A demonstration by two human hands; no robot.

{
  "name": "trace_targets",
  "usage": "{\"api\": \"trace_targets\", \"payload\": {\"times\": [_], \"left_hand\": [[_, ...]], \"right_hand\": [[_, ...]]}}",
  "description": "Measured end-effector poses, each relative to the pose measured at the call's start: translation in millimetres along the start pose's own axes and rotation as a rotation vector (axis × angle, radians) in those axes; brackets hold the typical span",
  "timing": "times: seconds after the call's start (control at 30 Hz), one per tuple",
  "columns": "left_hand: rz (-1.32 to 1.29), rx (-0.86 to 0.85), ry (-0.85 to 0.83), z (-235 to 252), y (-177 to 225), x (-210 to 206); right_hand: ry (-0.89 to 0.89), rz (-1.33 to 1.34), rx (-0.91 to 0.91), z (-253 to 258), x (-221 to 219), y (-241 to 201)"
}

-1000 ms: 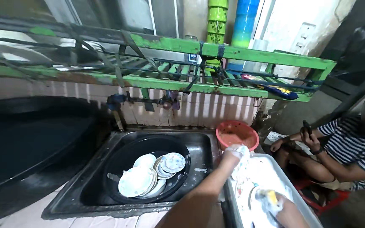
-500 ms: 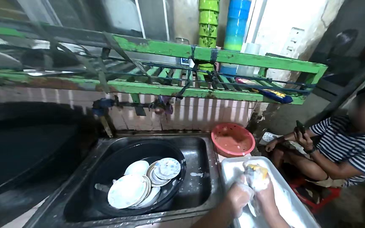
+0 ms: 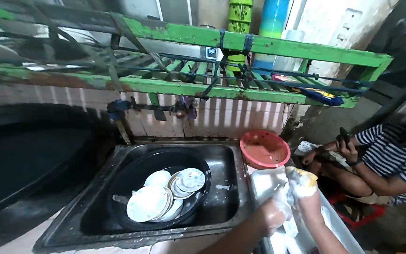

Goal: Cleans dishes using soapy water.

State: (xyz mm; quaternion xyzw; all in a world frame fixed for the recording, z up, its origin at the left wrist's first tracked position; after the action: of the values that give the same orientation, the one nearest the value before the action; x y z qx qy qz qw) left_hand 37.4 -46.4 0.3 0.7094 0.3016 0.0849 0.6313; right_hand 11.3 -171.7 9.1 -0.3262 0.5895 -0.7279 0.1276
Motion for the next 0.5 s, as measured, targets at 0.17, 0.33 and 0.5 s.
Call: {"api": "trace_targets", "payload": {"times": [0.17, 0.33, 0.5], "left_hand": [[-0.050, 0.053, -0.015, 4.5, -15.1, -12.9], [-0.252, -0.071, 0.073, 6.4, -5.3, -11.3], [-0.230, -0.299, 0.393, 15.6, 7.4, 16.8]], "right_hand": [[-0.046, -0.031, 0.078, -26.3, 4.2, -32.5], [0.096, 0.073, -0.026, 2.2, 14.0, 12.1], [-0.010, 0.033, -0.062, -46.5, -17.2, -0.4]]}}
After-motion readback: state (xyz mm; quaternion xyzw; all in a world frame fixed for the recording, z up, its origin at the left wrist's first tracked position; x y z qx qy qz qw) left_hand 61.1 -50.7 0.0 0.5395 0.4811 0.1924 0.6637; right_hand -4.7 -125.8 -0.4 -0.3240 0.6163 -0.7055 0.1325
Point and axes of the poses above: each hand's wrist, its own z-axis towards the middle knuckle, its own x-axis out of the back of the hand, y = z × x, the point moved 7 cm from there along z, towards the middle knuckle, and after that the axes turned 6 degrees about -x, right-handed, at the moved point
